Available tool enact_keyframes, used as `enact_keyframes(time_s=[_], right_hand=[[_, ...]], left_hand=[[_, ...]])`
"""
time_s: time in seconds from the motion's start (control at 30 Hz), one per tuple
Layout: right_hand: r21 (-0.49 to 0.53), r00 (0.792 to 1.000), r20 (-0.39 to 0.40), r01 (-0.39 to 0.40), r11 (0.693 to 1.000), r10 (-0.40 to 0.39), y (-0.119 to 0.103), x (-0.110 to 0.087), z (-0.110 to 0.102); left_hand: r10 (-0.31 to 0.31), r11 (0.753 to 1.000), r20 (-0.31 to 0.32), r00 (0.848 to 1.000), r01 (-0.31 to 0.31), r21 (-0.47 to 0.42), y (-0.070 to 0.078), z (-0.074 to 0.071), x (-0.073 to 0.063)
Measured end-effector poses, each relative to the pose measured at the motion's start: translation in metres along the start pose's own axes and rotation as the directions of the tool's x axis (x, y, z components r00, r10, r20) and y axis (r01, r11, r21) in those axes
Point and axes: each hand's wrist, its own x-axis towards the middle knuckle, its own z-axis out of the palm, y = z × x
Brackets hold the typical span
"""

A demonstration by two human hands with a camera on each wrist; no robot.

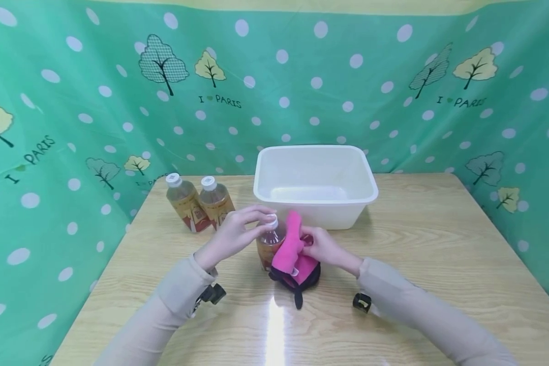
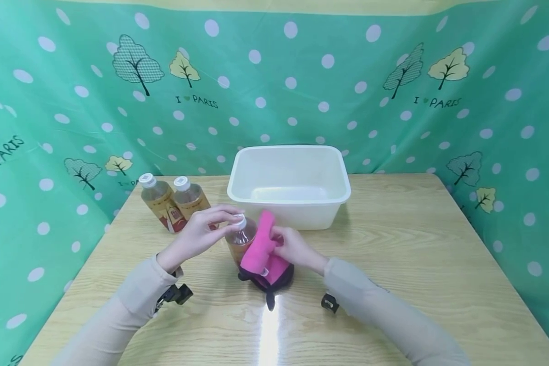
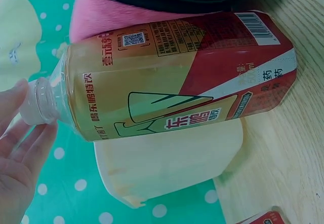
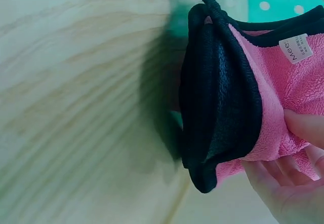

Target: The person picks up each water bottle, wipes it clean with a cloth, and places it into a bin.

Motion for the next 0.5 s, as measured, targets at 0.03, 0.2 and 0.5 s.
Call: enact_keyframes(time_s=[0.03,0.2,0.5], right_hand=[[0.005,1.000,-0.004,0.001,1.000,-0.001,-0.002,0.000,-0.001],[0.031,0.999,-0.017,-0.027,0.999,0.027,-0.016,0.001,-0.006],[0.025,0.999,-0.027,-0.037,0.999,0.038,-0.027,0.003,-0.016]], left_hand=[[-0.001,1.000,0.001,1.000,0.001,0.002,0.000,0.000,0.000],[-0.005,1.000,0.001,1.000,0.005,0.001,-0.002,0.000,-0.001],[-0.003,1.000,-0.001,1.000,0.003,-0.004,-0.003,0.001,-0.001]])
